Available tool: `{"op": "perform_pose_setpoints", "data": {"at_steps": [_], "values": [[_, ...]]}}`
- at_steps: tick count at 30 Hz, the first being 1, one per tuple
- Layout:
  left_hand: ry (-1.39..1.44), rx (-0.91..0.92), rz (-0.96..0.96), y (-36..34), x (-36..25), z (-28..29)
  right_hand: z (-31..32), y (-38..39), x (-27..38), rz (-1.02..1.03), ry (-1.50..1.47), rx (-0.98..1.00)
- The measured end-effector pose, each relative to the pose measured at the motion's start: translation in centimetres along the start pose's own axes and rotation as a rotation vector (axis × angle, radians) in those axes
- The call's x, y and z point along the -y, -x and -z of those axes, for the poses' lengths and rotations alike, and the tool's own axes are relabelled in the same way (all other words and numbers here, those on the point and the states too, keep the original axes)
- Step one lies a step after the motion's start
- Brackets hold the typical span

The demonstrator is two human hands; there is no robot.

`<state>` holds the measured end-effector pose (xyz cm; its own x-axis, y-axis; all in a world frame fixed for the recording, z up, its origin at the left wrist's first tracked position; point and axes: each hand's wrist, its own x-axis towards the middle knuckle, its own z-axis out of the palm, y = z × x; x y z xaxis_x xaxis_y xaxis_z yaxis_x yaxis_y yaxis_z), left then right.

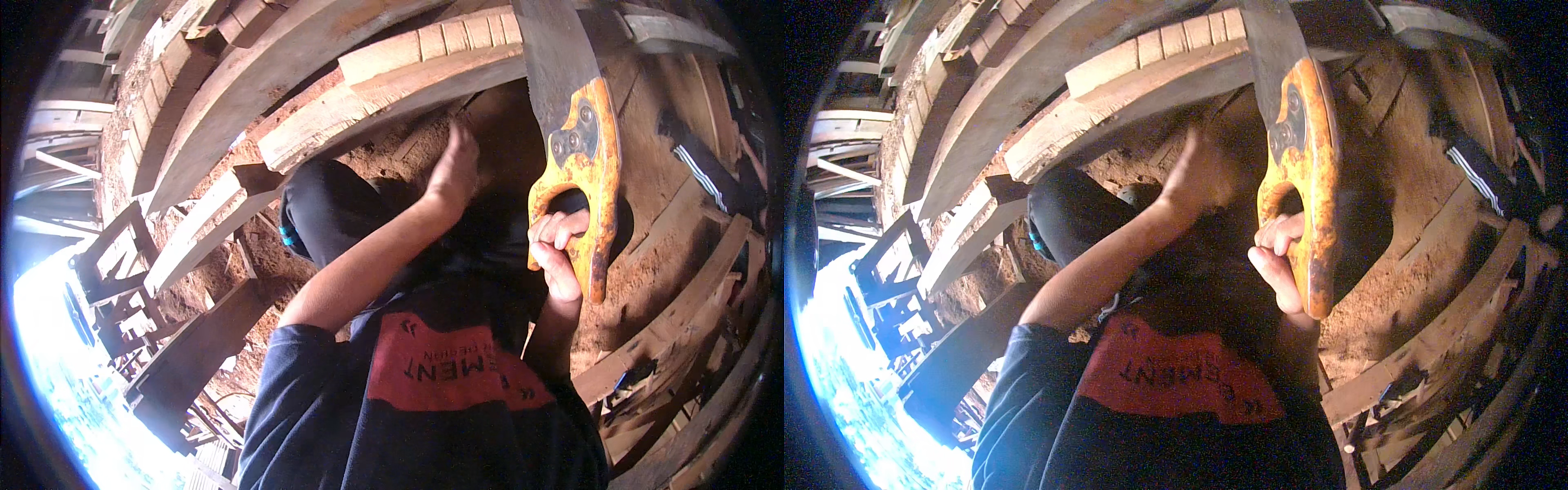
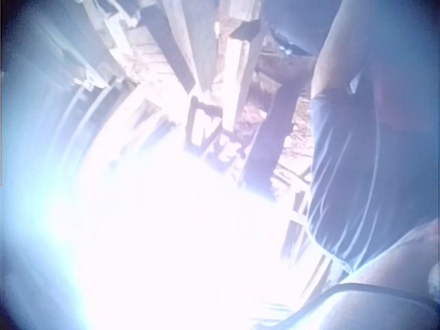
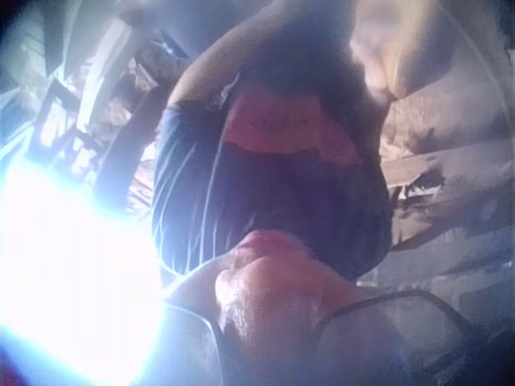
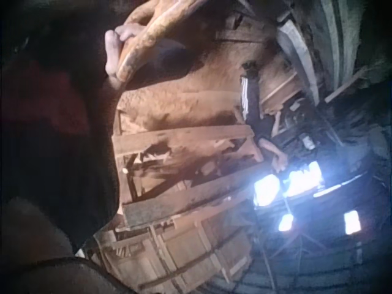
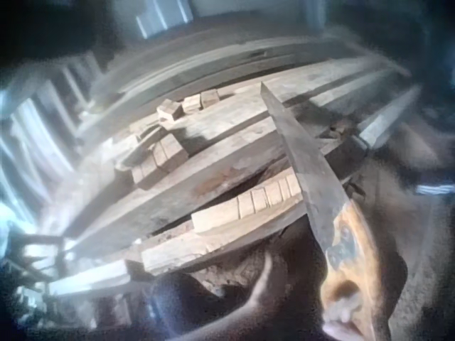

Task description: The person uses a hand saw to cut a small wooden block placed on a workbench. They hold the block steady with one hand and saw with the other, producing sawdust as they work.

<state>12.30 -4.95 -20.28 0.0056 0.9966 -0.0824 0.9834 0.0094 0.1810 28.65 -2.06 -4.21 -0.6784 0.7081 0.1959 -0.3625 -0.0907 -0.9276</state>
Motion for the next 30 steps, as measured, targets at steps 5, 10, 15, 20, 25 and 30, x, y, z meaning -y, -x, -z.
{"op": "perform_pose_setpoints", "data": {"at_steps": [5,10,15,20,25,30], "values": [[-0.105,0.627,-0.151,-0.1,-1.3,6.6,0.0,0.1,0.2,-0.020,-0.003,-0.003],[0.805,0.280,-0.119,5.4,-0.3,9.2,-0.3,0.1,0.3,-0.028,0.010,-0.023],[1.851,-0.025,0.286,12.9,3.9,13.7,0.3,0.1,0.5,-0.030,0.030,-0.001],[2.175,-0.293,-0.002,24.4,10.3,12.2,0.7,0.2,0.5,-0.042,-0.010,-0.011],[1.911,-0.221,0.605,42.0,13.7,9.2,1.0,0.4,-0.6,-0.033,-0.046,-0.011],[1.983,-0.575,0.023,30.5,9.6,14.4,0.6,0.2,0.2,-0.039,-0.040,-0.011]]}}
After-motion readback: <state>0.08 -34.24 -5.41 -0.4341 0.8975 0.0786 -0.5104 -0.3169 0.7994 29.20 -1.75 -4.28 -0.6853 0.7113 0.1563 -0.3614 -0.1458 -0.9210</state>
